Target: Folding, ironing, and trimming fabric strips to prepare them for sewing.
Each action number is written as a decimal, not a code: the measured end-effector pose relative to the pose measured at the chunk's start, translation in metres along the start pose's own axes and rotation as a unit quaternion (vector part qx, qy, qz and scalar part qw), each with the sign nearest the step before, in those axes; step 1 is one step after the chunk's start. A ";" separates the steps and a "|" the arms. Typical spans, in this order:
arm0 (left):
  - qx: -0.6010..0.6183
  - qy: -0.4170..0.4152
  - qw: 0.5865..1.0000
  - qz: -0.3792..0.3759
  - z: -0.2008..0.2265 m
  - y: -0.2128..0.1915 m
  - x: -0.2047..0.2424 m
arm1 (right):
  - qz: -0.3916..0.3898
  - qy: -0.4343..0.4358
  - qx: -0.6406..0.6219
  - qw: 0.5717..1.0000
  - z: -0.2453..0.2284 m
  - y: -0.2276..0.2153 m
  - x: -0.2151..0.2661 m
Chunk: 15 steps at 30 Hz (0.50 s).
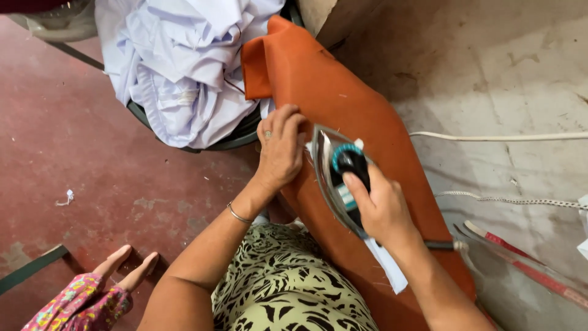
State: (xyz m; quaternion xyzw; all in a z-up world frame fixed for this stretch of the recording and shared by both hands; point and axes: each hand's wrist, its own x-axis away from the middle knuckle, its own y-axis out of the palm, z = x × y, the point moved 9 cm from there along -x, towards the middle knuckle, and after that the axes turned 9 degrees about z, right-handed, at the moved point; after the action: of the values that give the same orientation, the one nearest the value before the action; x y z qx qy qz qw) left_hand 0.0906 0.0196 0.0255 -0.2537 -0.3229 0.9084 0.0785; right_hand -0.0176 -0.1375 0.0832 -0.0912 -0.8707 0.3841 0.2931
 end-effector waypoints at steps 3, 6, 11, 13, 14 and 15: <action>0.073 -0.063 0.995 -0.003 -0.013 0.001 0.011 | -0.002 -0.016 -0.002 1.000 -0.011 -0.003 -0.005; 0.086 -0.087 0.992 -0.002 -0.018 0.004 0.015 | -0.016 0.016 0.007 1.000 0.010 -0.007 0.010; 0.054 -0.078 0.995 0.001 -0.012 -0.005 0.005 | -0.024 0.055 0.000 0.998 0.065 -0.010 0.044; 0.048 -0.009 0.997 0.064 0.020 -0.033 -0.011 | -0.010 0.067 -0.006 0.998 0.074 -0.010 0.051; 0.049 -0.005 0.997 0.065 0.021 -0.030 -0.009 | -0.007 0.066 -0.008 0.998 0.073 -0.009 0.049; 0.066 0.071 0.993 0.069 0.037 -0.027 -0.006 | -0.005 0.064 -0.004 0.998 0.073 -0.007 0.050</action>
State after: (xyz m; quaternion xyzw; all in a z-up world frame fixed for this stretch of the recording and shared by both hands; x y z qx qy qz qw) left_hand 0.0763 0.0186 0.0697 -0.3332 -0.2373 0.9108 0.0554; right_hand -0.0999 -0.1685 0.0711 -0.1125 -0.8520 0.3725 0.3502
